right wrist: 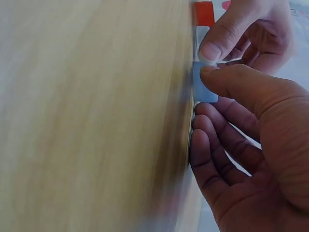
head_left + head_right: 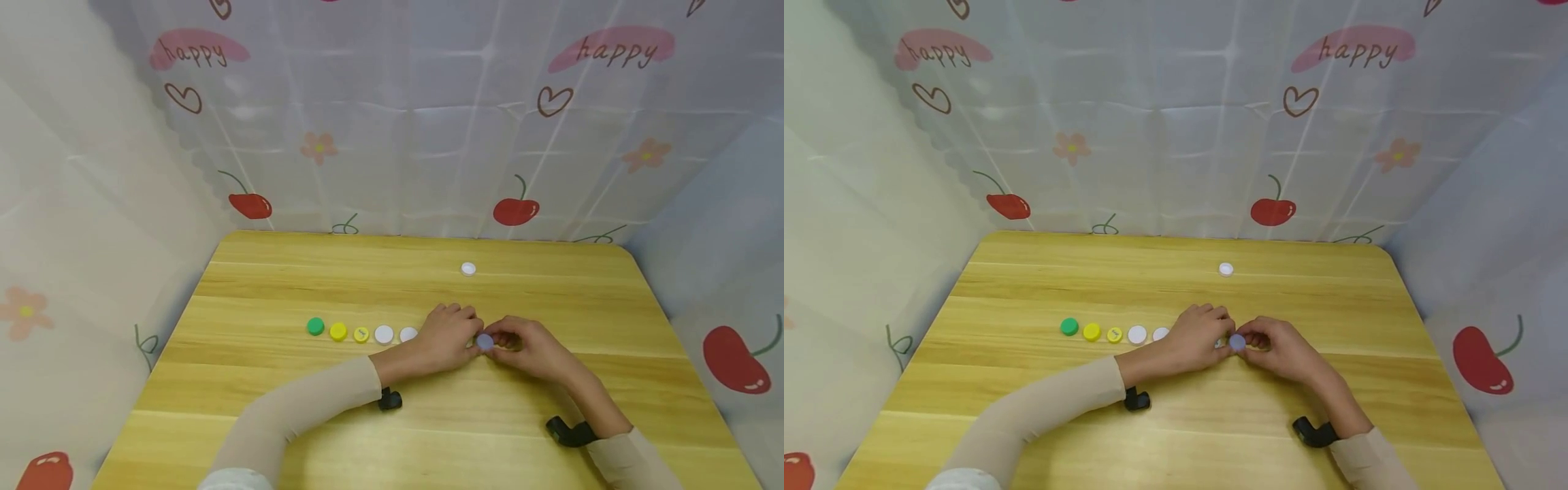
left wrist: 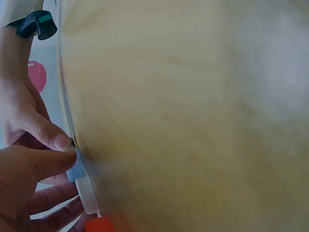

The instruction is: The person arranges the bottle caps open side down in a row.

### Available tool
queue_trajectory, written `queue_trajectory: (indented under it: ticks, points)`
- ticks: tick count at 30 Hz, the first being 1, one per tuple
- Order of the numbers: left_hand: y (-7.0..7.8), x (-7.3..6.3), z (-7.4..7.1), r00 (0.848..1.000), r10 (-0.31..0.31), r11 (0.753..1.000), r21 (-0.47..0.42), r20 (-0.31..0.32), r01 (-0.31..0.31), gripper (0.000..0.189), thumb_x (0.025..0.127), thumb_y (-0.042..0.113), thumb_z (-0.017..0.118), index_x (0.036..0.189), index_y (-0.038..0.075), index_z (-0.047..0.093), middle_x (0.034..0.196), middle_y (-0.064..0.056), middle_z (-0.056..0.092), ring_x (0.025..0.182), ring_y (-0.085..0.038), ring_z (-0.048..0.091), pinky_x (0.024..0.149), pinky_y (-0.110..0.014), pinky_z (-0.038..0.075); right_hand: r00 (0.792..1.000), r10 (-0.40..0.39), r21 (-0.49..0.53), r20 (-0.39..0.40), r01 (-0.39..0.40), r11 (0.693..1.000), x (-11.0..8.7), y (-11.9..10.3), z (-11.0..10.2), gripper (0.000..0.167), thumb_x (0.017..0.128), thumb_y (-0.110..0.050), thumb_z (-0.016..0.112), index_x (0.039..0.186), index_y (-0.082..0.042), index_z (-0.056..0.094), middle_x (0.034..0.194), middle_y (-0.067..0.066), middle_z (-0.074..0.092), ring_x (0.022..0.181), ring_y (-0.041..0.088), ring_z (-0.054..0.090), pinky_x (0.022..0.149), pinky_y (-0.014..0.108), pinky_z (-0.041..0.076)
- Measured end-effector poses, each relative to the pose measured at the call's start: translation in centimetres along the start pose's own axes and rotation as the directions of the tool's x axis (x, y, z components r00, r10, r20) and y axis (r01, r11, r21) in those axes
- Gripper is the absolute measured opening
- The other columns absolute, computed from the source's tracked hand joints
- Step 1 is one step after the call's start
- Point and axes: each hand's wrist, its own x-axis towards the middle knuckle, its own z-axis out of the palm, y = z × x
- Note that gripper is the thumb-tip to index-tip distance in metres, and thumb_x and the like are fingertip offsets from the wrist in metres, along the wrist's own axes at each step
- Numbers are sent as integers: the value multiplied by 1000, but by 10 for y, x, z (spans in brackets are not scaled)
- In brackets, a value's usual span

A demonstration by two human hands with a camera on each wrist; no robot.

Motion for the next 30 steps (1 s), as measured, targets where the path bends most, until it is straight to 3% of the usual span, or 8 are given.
queue_trajectory:
  ticks: [9,12,14,16,20,24,26,30]
  points:
    - [-6,0,-4,1000,-2,1000,-10,20,2,32,99,53,74,119,29,77,117,9,71,98,-12,64,85,-29,53,999,27,8,26,-28,1000,0,-5,-3,30,97,-20,83,125,-14,75,106,-3,72,94,12,65,83,26,58]
    - [-13,1,-11,999,6,993,-117,48,0,36,96,47,79,125,26,76,119,8,72,103,-11,68,88,-28,56,998,54,26,41,-55,998,0,-5,-7,32,99,-24,81,129,-15,73,107,-3,72,96,12,66,85,26,58]
    - [-20,3,-18,998,3,966,-259,63,14,37,95,40,82,128,23,76,122,8,74,107,-11,69,90,-26,57,997,71,38,31,-72,997,2,-4,-11,32,101,-25,79,130,-14,72,108,-1,73,96,11,67,85,25,58]
    - [-30,8,-23,998,-18,906,-422,60,42,34,95,34,82,127,21,77,123,8,75,109,-9,69,91,-23,56,996,90,55,0,-90,994,7,-1,-15,32,102,-26,76,130,-11,72,108,2,74,96,12,68,84,24,59]
    - [-55,26,-27,993,-117,723,-686,-9,79,27,98,24,81,122,13,77,120,-1,77,103,-10,69,89,-22,57,987,143,91,-69,-136,986,27,8,-18,36,104,-28,74,133,-7,71,114,9,76,102,16,70,86,22,58]
    - [-76,47,-25,958,-284,551,-826,-47,123,29,96,14,82,122,4,76,119,-14,77,101,-19,72,87,-26,60,975,192,124,-110,-178,976,55,18,-19,42,105,-31,73,139,-6,67,125,15,75,112,24,71,91,20,57]
    - [-83,56,-22,930,-367,496,-852,-31,167,32,95,14,82,125,4,75,121,-15,76,103,-22,72,87,-28,61,969,208,137,-130,-190,972,69,23,-20,44,104,-30,74,140,-6,66,127,17,74,114,28,70,93,22,57]
    - [-91,71,-14,877,-481,471,-842,7,265,37,94,15,84,128,6,76,121,-12,76,108,-24,72,87,-31,62,958,248,154,-145,-226,962,92,30,-19,47,102,-30,76,141,-6,65,130,18,72,115,31,69,98,32,57]
